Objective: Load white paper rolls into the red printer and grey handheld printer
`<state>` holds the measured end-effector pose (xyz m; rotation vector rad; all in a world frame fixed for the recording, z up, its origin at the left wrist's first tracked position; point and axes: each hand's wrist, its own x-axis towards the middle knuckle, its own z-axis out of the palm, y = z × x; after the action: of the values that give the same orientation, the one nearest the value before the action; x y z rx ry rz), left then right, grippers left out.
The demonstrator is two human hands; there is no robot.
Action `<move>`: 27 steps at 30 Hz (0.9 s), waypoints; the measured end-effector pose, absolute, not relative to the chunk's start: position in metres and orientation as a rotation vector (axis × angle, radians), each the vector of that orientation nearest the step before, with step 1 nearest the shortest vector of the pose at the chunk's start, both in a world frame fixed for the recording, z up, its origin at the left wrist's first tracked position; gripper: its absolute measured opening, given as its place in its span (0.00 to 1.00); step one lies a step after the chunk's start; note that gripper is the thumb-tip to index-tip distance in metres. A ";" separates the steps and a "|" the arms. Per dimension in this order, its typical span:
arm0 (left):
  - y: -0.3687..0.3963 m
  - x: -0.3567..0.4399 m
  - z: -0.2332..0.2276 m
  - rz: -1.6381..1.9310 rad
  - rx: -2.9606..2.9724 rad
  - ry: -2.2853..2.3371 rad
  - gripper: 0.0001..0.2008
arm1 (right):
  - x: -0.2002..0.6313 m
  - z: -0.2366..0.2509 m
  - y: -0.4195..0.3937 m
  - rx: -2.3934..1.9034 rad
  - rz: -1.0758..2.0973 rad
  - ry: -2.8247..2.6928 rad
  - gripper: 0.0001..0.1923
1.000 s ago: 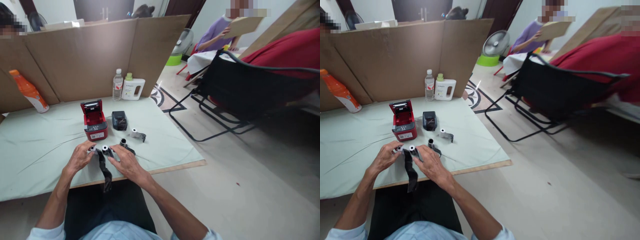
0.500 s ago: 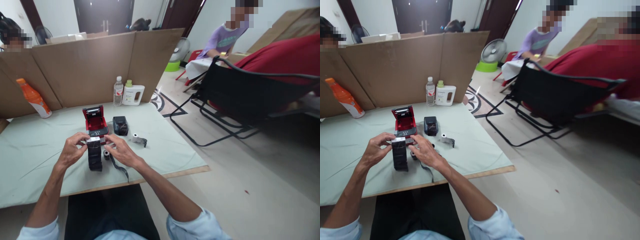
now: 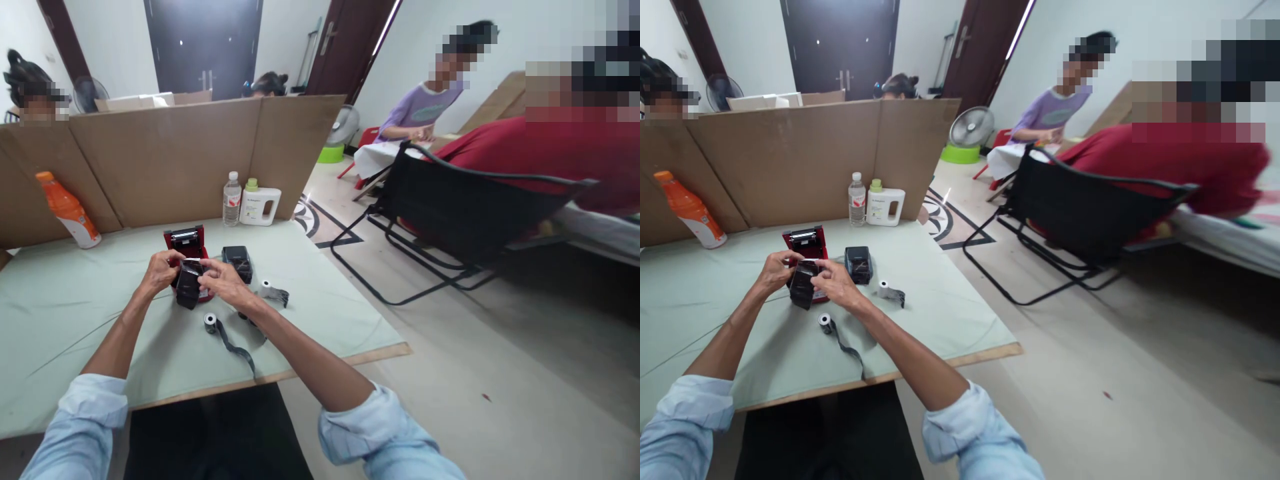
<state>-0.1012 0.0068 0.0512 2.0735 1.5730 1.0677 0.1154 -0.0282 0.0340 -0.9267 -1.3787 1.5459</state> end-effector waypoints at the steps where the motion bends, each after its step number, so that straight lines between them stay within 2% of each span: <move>1: 0.008 -0.101 0.052 1.031 2.094 1.610 0.13 | 0.115 0.033 -0.029 -0.922 1.552 -1.359 0.29; 6: 0.013 -0.097 0.057 0.844 2.088 1.761 0.15 | 0.112 0.029 -0.032 -0.914 1.564 -1.248 0.16; 9: 0.015 -0.093 0.059 0.766 2.100 1.806 0.15 | 0.111 0.029 -0.032 -0.933 1.554 -1.221 0.12; 16: 0.020 -0.091 0.058 0.711 2.139 1.803 0.14 | 0.109 0.026 -0.031 -0.951 1.547 -1.184 0.10; 23: 0.023 -0.095 0.057 0.705 2.191 1.744 0.16 | 0.109 0.026 -0.033 -0.953 1.552 -1.177 0.14; 27: 0.017 -0.105 0.054 0.894 2.141 1.770 0.14 | 0.109 0.026 -0.034 -0.956 1.546 -1.188 0.13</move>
<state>-0.1052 0.0168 0.0543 2.1408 1.7698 0.8940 0.1089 -0.0340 0.0262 -0.9560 -1.1881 1.5465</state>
